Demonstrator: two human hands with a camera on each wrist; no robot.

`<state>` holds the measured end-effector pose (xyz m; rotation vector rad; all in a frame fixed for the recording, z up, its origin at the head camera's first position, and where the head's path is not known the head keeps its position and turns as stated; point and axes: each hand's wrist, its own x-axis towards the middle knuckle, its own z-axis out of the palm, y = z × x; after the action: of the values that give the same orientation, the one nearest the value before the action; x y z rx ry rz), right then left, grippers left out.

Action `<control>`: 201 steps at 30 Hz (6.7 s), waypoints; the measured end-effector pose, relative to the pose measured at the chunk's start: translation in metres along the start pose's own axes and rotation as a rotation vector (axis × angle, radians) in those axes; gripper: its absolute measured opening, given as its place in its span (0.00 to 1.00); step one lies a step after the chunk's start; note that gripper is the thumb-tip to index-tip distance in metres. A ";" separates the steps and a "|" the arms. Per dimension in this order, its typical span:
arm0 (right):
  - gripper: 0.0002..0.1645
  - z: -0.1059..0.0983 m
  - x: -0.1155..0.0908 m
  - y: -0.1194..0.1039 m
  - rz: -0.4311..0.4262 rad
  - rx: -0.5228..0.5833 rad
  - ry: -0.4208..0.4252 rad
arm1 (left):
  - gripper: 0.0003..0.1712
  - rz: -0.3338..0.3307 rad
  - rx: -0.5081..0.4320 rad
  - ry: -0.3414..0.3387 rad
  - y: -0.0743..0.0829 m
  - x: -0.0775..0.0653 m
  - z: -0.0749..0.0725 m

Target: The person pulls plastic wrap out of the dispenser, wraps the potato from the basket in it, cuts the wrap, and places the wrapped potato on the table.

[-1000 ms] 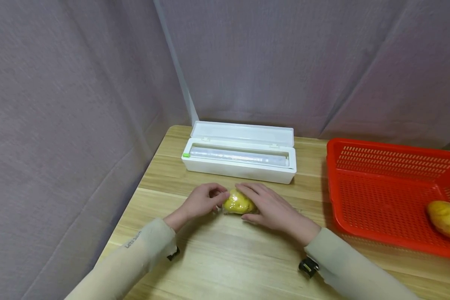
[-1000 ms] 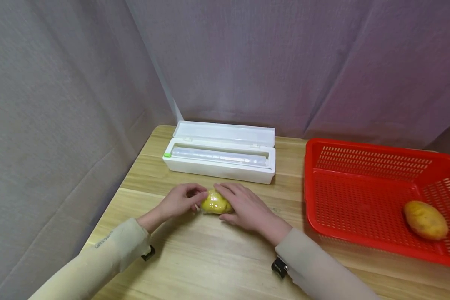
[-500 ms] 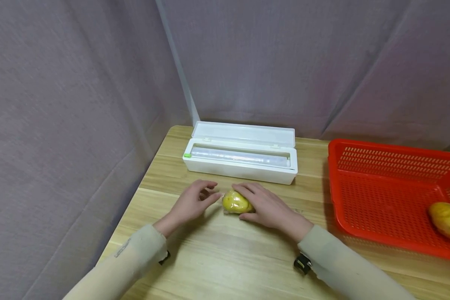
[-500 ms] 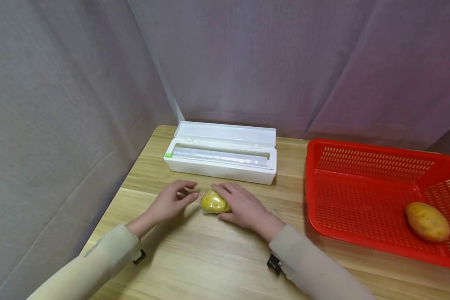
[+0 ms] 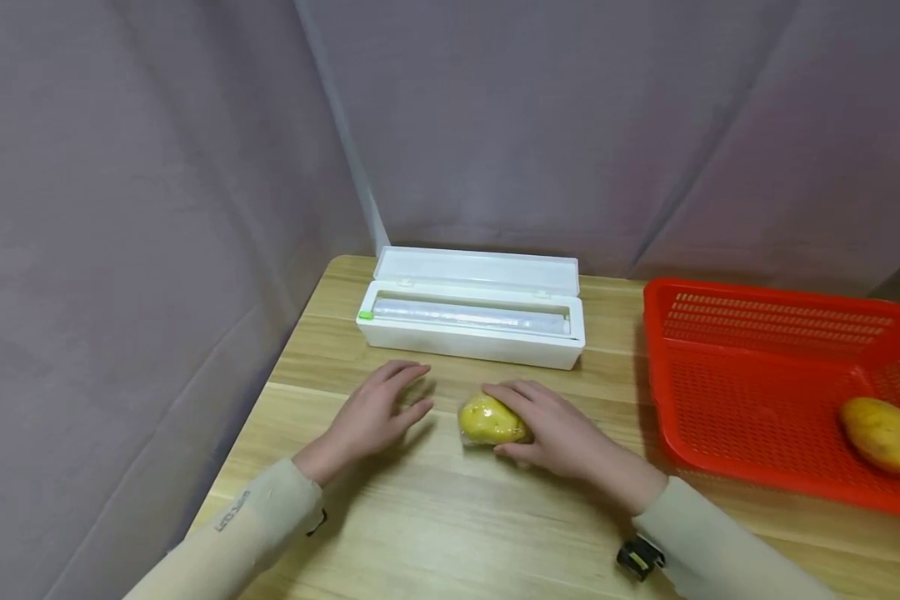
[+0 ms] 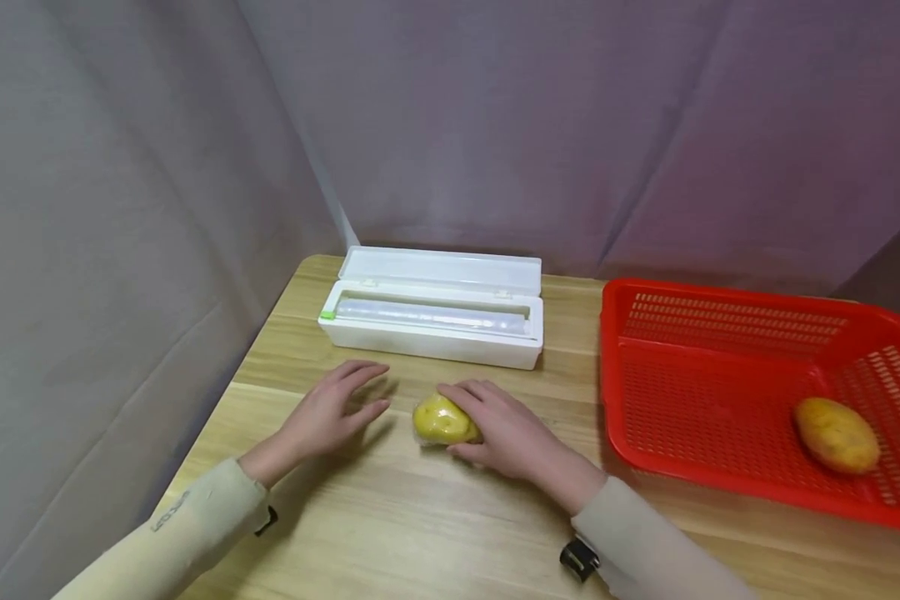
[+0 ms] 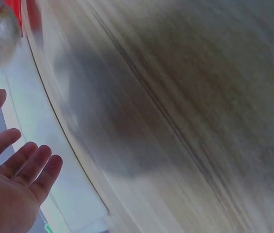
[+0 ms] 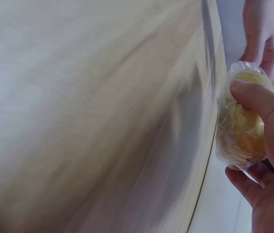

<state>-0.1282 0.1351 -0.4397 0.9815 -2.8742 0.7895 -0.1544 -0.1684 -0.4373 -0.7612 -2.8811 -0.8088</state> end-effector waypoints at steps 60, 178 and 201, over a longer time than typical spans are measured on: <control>0.59 -0.052 -0.224 0.051 0.222 -0.197 0.050 | 0.32 0.201 0.147 0.010 0.014 0.004 -0.011; 0.08 -0.086 0.066 0.059 -0.065 -0.211 -0.025 | 0.02 0.262 0.366 -0.005 -0.025 0.086 -0.059; 0.06 -0.098 0.081 0.065 -0.018 -0.148 0.048 | 0.10 0.170 0.397 0.014 -0.018 0.105 -0.072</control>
<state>-0.2454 0.1780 -0.3714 0.9565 -2.8308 0.5805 -0.2611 -0.1708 -0.3651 -0.9205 -2.7781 -0.2118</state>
